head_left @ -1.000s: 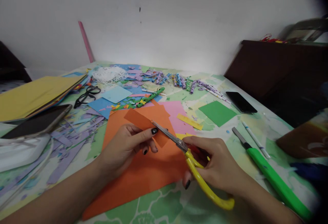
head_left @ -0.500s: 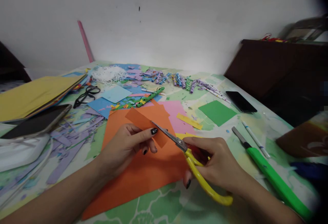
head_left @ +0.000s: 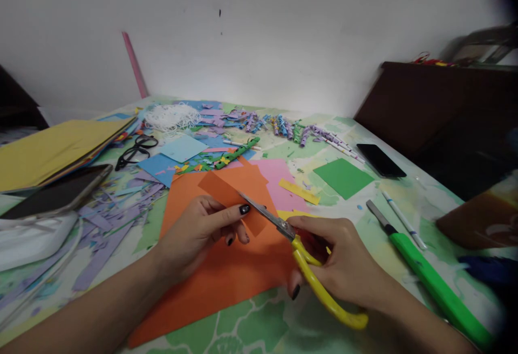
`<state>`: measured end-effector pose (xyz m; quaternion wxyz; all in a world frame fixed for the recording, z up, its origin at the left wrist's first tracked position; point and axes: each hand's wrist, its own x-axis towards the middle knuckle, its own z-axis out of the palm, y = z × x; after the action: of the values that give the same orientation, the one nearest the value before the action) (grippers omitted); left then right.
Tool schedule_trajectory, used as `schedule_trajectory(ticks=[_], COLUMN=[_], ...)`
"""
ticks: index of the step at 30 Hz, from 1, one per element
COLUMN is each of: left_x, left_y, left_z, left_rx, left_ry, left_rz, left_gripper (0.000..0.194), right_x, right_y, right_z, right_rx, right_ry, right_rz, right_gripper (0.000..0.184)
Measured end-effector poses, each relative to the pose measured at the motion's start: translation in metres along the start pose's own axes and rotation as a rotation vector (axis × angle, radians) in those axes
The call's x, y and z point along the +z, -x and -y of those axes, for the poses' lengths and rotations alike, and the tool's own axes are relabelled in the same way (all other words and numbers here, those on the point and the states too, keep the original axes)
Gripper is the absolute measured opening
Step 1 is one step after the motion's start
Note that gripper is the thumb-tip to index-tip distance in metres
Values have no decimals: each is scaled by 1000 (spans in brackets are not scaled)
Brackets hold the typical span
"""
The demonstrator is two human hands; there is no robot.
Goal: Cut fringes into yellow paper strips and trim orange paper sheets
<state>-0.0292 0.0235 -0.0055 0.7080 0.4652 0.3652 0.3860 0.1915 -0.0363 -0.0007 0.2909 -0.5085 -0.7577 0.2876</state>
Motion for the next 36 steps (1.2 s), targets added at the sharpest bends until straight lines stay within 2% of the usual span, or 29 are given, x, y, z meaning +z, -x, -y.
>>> schedule_trajectory(ticks=[9, 18, 29, 36], left_x=[-1, -3, -1, -2], left_y=[1, 1, 1, 0], left_z=[7, 8, 6, 7], left_rx=[-1, -5, -6, -21], left_ry=[-31, -35, -72, -61], left_rz=[33, 31, 26, 25], left_gripper=[15, 17, 23, 21], right_x=[3, 3, 3, 5], right_y=[-1, -2, -2, -1], right_z=[0, 1, 0, -7], right_rx=[-39, -62, -67, 85], right_ry=[63, 66, 58, -108], right_rz=[-50, -47, -68, -71], right_gripper=[25, 16, 21, 22])
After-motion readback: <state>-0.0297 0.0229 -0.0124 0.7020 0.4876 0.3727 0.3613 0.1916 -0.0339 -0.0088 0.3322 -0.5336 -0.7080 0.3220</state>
